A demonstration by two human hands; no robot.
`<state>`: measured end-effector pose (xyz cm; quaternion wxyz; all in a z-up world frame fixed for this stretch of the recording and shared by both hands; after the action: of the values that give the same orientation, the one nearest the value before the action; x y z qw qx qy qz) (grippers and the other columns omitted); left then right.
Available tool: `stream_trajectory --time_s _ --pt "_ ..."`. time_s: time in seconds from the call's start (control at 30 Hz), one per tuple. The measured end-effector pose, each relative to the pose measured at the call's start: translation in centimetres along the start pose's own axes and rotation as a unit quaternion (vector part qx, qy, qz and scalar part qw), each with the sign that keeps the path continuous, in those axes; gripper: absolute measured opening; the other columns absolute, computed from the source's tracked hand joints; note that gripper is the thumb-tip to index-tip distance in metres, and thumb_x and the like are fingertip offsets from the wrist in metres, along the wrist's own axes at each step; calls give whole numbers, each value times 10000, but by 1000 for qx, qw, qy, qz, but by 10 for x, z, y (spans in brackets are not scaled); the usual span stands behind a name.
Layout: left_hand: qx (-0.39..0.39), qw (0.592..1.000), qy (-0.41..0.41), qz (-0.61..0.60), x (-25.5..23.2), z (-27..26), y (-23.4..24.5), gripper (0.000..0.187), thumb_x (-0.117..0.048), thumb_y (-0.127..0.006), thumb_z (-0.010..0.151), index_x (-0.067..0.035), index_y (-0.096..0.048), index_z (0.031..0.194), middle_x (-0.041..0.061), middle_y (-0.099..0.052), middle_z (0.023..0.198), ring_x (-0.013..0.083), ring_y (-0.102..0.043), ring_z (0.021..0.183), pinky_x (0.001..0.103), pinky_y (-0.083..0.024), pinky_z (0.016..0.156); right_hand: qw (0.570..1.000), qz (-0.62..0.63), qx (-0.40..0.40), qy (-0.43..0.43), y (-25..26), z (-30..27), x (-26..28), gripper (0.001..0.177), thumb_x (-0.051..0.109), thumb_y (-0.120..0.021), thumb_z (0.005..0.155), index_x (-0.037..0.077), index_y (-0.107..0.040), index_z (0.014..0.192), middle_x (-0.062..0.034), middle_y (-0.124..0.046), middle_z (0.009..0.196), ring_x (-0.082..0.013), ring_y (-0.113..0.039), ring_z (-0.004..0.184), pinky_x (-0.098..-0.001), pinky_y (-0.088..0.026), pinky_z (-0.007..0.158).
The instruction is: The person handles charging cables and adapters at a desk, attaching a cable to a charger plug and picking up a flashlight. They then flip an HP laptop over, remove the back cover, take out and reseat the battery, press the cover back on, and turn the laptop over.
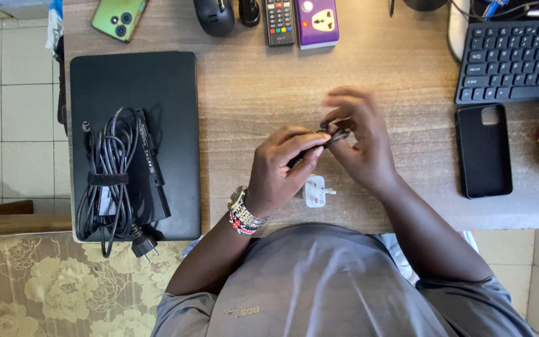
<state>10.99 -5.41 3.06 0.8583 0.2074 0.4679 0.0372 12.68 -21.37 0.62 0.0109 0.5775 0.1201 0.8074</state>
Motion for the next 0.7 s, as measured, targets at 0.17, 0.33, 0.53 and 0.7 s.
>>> stream_trajectory --time_s 0.17,0.33,0.53,0.7 --pt "-4 988 110 -109 19 -6 -1 211 -108 -697 1017 -68 -688 1225 37 -719 1043 91 -683 870 261 -563 764 963 189 102 -166 -3 -8 -28 343 -17 -603 971 51 -590 1307 -108 -645 1292 -173 -650 1179 -309 -561 1019" --pt "-9 956 174 -237 34 -14 -1 191 -133 -629 1073 -24 -690 1217 36 -683 1029 58 -650 826 225 -555 711 930 322 137 -108 6 -2 -20 328 7 -720 951 67 -582 1242 -81 -618 1282 -168 -617 1231 -328 -529 1076" --pt "-101 862 236 -437 63 -19 8 248 -143 -616 1052 -17 -613 1266 62 -697 1041 107 -679 850 258 -591 691 940 256 -20 -224 35 -3 -56 144 19 -662 977 78 -592 1088 -129 -707 1002 -214 -722 932 -373 -563 761" --pt "-200 862 233 -403 68 -23 21 252 -118 -643 1040 -22 -611 1271 48 -668 1023 86 -648 853 245 -563 660 885 420 -127 -157 60 0 -51 227 -25 -691 1044 50 -616 1246 -97 -702 1047 -169 -668 952 -297 -519 878"
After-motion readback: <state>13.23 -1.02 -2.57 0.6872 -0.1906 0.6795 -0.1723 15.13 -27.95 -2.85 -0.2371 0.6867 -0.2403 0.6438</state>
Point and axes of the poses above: each hand's wrist, its own z-axis towards the middle knuckle, its own y-axis out of the back of the hand, x = y × z, the point moved 7 cm from there along z, towards the middle knuckle
